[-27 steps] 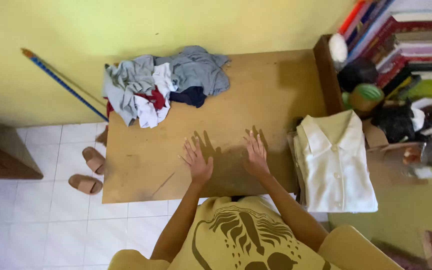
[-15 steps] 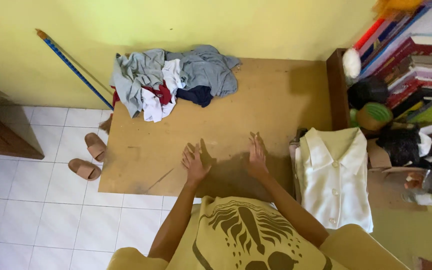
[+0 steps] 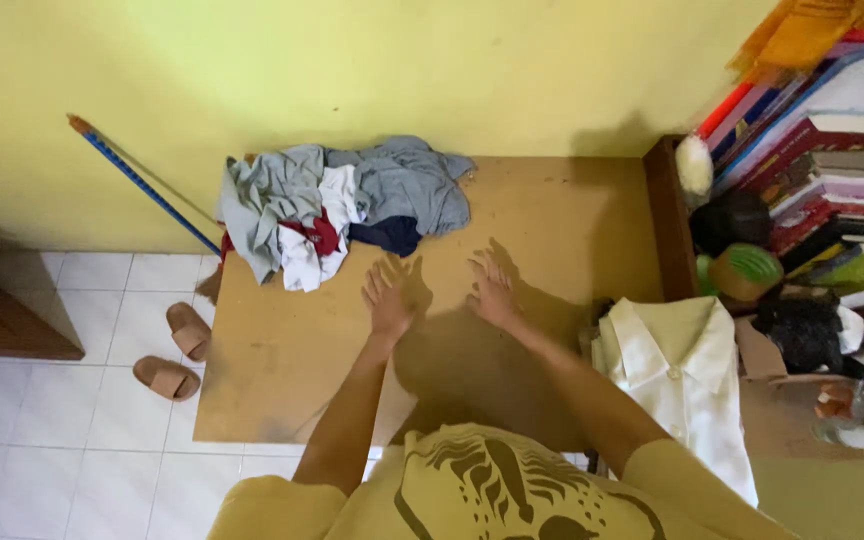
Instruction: Fold three different shirts on a wooden surface.
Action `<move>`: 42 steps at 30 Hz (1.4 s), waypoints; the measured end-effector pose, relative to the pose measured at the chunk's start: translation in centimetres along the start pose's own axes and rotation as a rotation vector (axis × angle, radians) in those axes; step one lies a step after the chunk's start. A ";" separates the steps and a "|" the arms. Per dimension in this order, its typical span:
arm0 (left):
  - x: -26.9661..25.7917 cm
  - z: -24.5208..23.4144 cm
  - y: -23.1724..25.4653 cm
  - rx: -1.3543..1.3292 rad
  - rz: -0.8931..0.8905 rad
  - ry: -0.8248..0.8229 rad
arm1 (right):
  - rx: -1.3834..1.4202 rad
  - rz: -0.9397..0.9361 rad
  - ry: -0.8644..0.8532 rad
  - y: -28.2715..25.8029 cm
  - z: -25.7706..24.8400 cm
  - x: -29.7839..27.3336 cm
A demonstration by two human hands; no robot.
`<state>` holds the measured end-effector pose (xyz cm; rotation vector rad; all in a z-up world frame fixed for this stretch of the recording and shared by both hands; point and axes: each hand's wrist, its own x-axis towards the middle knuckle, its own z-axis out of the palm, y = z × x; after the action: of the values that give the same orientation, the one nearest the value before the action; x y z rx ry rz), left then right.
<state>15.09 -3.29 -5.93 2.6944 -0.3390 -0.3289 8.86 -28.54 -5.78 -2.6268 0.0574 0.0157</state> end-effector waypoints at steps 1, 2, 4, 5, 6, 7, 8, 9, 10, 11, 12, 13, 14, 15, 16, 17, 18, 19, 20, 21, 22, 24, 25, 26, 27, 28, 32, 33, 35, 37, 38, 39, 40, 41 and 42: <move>2.0 -0.8 0.1 0.003 0.001 0.000 | 0.003 0.001 0.001 -1.1 -1.4 1.6; 3.9 -1.6 0.1 0.003 0.055 0.074 | 0.057 0.038 -0.073 -2.2 -2.6 3.1; 7.6 -3.7 0.1 0.005 0.105 0.143 | 0.115 0.077 -0.154 -3.6 -4.0 6.4; 9.4 -5.1 0.1 0.042 0.104 0.142 | 0.176 0.088 -0.164 -4.0 -4.1 8.1; 11.5 -6.5 0.3 0.078 0.105 0.145 | 0.235 0.098 -0.172 -4.2 -4.4 10.1; 12.7 -7.5 0.5 0.079 0.103 0.143 | 0.236 0.098 -0.174 -3.2 -2.8 11.6; 14.2 -8.8 0.6 0.125 0.095 0.213 | 0.252 -0.006 -0.040 -2.3 -1.2 13.5; 15.6 -10.1 0.8 0.172 0.086 0.284 | 0.267 -0.113 0.093 -1.4 0.3 15.3; 17.1 -10.0 0.2 0.175 0.085 0.288 | 0.269 -0.117 0.095 -2.4 0.0 16.3; 18.6 -9.9 -0.4 0.208 0.045 0.225 | 0.281 -0.114 0.168 -3.4 -0.2 17.3; 19.8 -9.6 -1.0 0.238 0.004 0.156 | 0.292 -0.107 0.238 -4.2 -0.4 17.8; 21.0 -9.2 -1.9 0.239 0.003 0.154 | 0.294 -0.107 0.236 -4.1 0.1 18.7; 21.9 -8.6 -2.6 0.200 0.041 0.229 | 0.164 -0.100 0.322 -3.8 0.5 19.3; 22.8 -8.0 -3.3 0.160 0.078 0.303 | 0.033 -0.094 0.407 -3.5 0.9 19.7; 22.8 -9.3 -2.6 0.159 0.079 0.299 | 0.033 -0.091 0.405 -1.0 2.9 20.9; 22.7 -10.5 -1.9 0.092 0.119 0.406 | 0.139 0.021 0.323 1.4 4.8 21.9; 22.4 -11.8 -1.2 0.024 0.157 0.512 | 0.245 0.131 0.237 3.8 6.8 22.8; 21.8 -13.9 0.1 0.023 0.156 0.509 | 0.245 0.134 0.234 2.6 4.1 22.4; 21.3 -15.9 1.5 -0.003 0.216 0.664 | 0.384 0.207 0.322 1.7 1.2 22.0; 20.7 -17.9 3.0 -0.030 0.276 0.819 | 0.522 0.280 0.409 0.7 -1.8 21.6; 20.9 -18.6 3.5 -0.031 0.277 0.819 | 0.522 0.281 0.411 1.5 -3.4 21.5; 21.3 -20.2 4.5 -0.363 0.228 0.785 | 0.672 0.165 0.515 3.2 -7.0 21.2; 20.6 -22.0 6.0 -0.364 0.232 0.785 | 0.671 0.165 0.520 2.6 -9.5 20.4; 19.8 -23.6 7.6 -0.580 0.318 0.751 | 0.740 0.166 0.505 2.2 -12.2 19.4; 18.9 -25.3 9.2 -0.796 0.403 0.709 | 0.808 0.166 0.489 1.8 -14.8 18.3; 18.4 -26.5 10.3 -0.798 0.409 0.710 | 0.806 0.164 0.495 0.1 -17.9 16.7; 14.2 -32.1 15.3 -0.905 0.540 0.450 | 0.503 0.109 0.529 -5.5 -27.2 10.9; 12.6 -33.6 16.7 -0.931 0.633 0.347 | 0.178 0.022 0.630 -6.6 -28.7 9.4; 9.1 -35.9 19.8 -0.932 0.688 0.294 | 0.165 -0.148 0.648 -12.5 -30.9 6.6; 6.2 -37.5 22.4 -0.931 0.748 0.237 | 0.149 -0.316 0.666 -16.2 -31.6 4.6; 5.0 -37.9 23.4 -0.903 0.786 0.211 | 0.115 -0.383 0.659 -16.9 -31.0 4.1; 3.9 -38.3 24.3 -0.875 0.824 0.185 | 0.081 -0.450 0.653 -17.7 -30.4 3.6; 3.2 -38.5 24.4 -0.872 0.827 0.185 | 0.081 -0.450 0.656 -16.5 -29.5 3.4; 2.5 -38.8 24.4 -0.828 0.820 0.199 | 0.170 -0.376 0.671 -15.4 -28.6 3.3; 2.0 -39.2 24.5 -0.780 0.812 0.217 | 0.260 -0.306 0.686 -14.4 -27.8 3.5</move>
<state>23.23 -11.47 38.86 1.6375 -0.9535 0.0764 13.04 -29.81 25.43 -2.2385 -0.1012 -0.9275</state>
